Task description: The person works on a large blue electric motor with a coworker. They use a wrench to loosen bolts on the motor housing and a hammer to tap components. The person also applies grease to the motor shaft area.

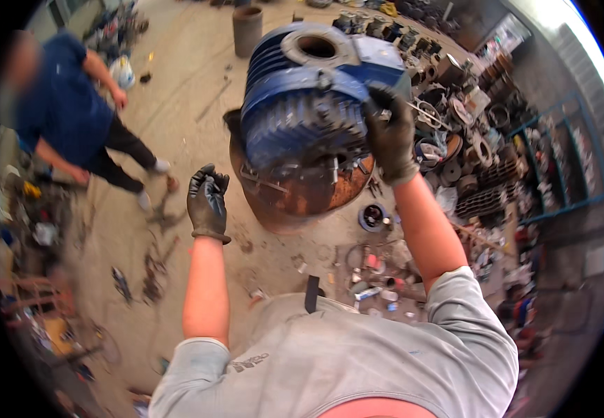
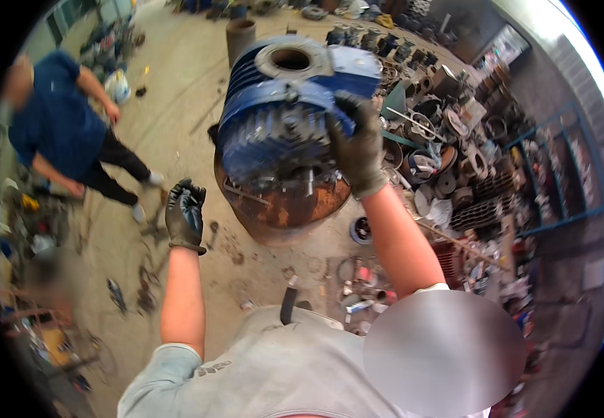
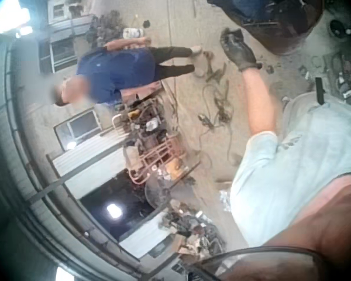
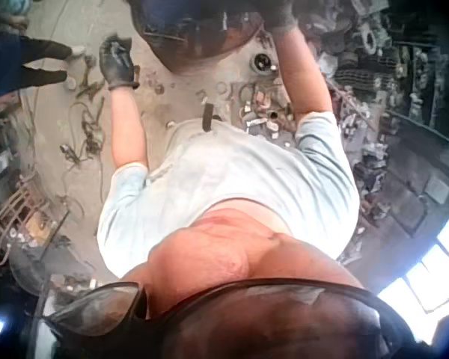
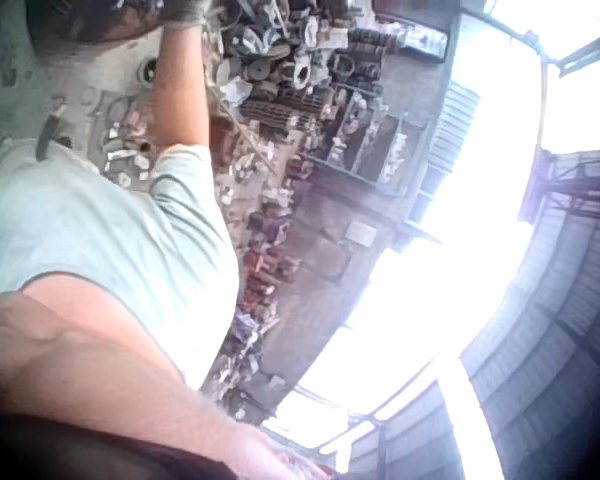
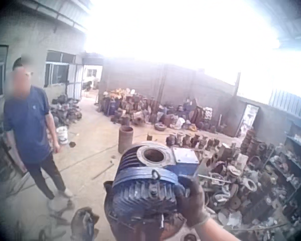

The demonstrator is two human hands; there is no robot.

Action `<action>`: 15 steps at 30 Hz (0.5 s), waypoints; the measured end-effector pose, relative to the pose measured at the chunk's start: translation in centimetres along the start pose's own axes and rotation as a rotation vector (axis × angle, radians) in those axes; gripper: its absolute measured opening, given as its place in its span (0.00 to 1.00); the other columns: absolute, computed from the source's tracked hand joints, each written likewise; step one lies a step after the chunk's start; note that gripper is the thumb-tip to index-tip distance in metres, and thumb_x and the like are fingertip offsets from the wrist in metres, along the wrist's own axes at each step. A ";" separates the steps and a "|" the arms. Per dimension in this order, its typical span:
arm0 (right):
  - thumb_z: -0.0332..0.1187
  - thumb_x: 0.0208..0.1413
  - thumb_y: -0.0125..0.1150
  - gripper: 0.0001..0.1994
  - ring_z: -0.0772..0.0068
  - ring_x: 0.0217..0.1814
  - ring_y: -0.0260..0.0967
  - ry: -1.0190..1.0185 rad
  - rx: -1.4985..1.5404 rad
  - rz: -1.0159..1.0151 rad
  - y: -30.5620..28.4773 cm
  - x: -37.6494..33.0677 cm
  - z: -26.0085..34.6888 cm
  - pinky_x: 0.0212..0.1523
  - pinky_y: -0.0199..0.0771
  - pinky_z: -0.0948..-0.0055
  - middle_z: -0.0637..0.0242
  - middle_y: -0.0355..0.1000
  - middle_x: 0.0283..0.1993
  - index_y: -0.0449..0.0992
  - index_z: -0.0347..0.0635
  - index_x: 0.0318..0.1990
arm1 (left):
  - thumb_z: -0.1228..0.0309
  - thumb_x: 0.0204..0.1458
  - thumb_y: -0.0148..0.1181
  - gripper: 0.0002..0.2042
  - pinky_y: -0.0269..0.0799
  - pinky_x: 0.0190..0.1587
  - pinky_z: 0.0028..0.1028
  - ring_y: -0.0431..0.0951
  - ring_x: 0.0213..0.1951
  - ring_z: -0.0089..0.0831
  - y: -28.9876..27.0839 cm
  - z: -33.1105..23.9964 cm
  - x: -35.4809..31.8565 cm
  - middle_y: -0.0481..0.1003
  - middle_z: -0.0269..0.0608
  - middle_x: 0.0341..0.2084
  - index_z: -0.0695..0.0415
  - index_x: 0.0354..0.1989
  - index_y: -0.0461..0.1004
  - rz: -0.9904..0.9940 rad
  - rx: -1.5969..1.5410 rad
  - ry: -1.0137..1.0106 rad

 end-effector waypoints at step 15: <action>0.52 0.78 0.43 0.23 0.70 0.48 0.74 0.222 -0.199 0.061 6.7 1.3 -7.9 0.52 0.75 0.66 0.63 0.74 0.48 0.73 0.39 0.52 | 0.78 0.58 0.70 0.14 0.79 0.51 0.26 0.84 0.45 0.25 -4.0 9.9 5.7 0.85 0.41 0.46 0.62 0.52 0.81 0.069 -0.163 -0.201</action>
Point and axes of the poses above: each hand's wrist, its own x-axis towards the middle knuckle, its own y-axis out of the palm, z = x × y, the point moved 9 cm from there along x, towards the middle knuckle
